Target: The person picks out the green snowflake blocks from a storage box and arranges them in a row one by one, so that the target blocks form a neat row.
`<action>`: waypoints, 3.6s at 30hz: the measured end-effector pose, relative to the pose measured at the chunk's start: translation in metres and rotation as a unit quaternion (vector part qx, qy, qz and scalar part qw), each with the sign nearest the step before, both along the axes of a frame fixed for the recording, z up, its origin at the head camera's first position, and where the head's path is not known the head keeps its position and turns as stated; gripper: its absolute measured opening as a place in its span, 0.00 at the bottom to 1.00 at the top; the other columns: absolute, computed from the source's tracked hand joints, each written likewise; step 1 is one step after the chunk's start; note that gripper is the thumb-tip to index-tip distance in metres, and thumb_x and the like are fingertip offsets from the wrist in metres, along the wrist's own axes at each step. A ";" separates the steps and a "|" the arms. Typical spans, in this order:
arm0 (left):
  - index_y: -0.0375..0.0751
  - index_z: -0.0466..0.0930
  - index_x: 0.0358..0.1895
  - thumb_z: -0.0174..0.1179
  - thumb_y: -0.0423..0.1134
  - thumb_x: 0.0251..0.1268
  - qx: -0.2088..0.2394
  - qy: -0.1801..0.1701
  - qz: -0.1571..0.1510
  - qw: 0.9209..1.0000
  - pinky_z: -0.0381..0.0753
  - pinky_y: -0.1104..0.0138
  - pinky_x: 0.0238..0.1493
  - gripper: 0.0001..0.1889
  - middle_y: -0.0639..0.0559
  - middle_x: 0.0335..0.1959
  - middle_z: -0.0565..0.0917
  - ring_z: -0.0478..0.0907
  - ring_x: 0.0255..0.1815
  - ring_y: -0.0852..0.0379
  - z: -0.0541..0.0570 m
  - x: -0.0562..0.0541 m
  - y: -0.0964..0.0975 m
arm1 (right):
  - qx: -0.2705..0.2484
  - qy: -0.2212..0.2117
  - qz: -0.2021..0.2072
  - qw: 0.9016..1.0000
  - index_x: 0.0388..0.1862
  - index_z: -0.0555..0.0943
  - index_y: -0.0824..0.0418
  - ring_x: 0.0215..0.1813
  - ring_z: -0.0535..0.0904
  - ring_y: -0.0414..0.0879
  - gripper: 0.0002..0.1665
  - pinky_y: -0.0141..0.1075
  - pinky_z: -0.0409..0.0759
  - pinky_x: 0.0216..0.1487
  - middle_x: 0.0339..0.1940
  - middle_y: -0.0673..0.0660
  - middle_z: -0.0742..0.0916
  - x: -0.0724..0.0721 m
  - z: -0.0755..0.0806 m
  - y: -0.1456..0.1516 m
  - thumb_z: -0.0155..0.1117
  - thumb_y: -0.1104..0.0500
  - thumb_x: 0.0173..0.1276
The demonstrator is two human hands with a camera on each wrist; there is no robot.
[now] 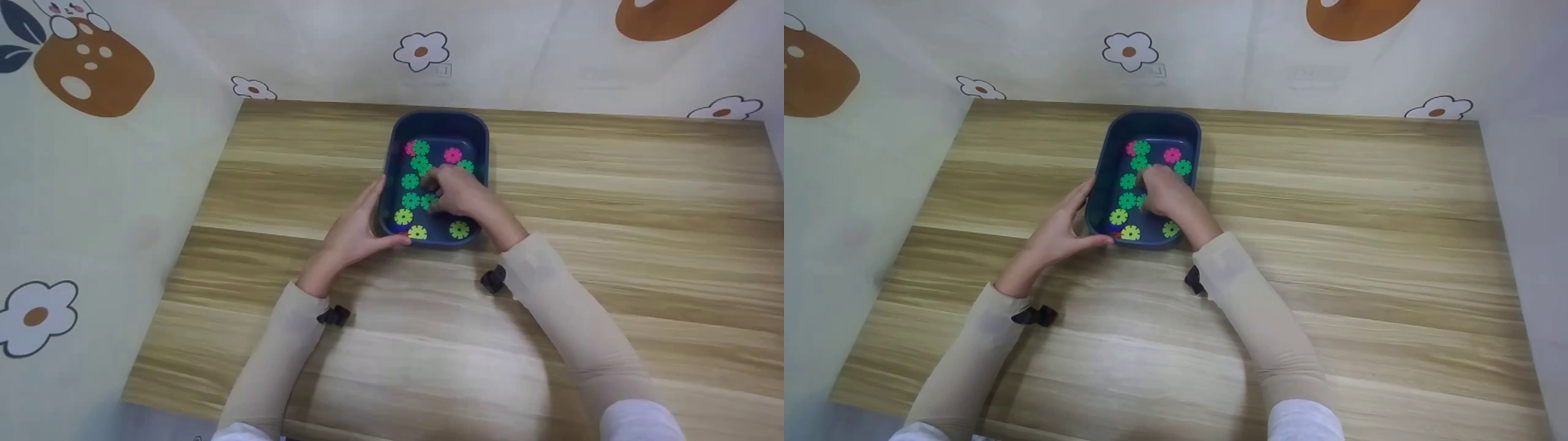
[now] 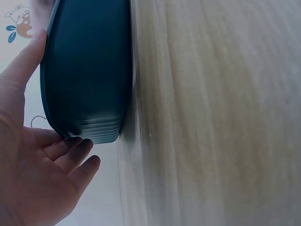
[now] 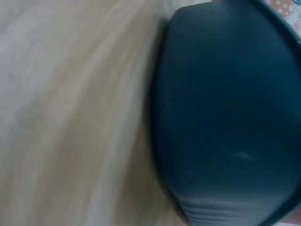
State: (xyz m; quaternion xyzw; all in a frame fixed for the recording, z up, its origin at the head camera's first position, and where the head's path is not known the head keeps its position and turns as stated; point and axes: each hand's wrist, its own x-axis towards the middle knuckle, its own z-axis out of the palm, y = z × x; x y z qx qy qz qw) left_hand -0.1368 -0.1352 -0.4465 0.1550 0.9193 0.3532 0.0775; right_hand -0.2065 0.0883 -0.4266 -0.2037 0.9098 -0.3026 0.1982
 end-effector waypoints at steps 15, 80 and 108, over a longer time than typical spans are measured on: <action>0.49 0.43 0.79 0.68 0.70 0.43 0.025 0.003 -0.010 1.000 0.59 0.55 0.69 0.62 0.46 0.77 0.52 0.52 0.74 0.52 0.000 0.002 0.001 | -0.045 -0.003 -0.008 0.999 0.36 0.83 0.61 0.35 0.78 0.47 0.06 0.39 0.78 0.38 0.31 0.54 0.85 0.002 -0.009 -0.003 0.70 0.67 0.60; 0.44 0.44 0.78 0.75 0.56 0.46 0.074 -0.012 0.006 0.997 0.54 0.56 0.71 0.60 0.45 0.78 0.49 0.50 0.75 0.49 0.000 0.005 0.009 | -0.267 0.080 -0.240 0.930 0.42 0.85 0.67 0.36 0.80 0.45 0.08 0.26 0.80 0.36 0.36 0.58 0.85 -0.020 0.024 0.082 0.67 0.67 0.64; 0.44 0.43 0.78 0.73 0.60 0.45 0.071 -0.018 0.000 0.997 0.56 0.53 0.70 0.62 0.41 0.77 0.47 0.49 0.75 0.46 0.001 0.004 0.007 | -0.305 0.062 -0.328 0.892 0.41 0.84 0.71 0.33 0.81 0.38 0.09 0.24 0.79 0.34 0.30 0.51 0.83 -0.038 -0.008 0.123 0.68 0.69 0.62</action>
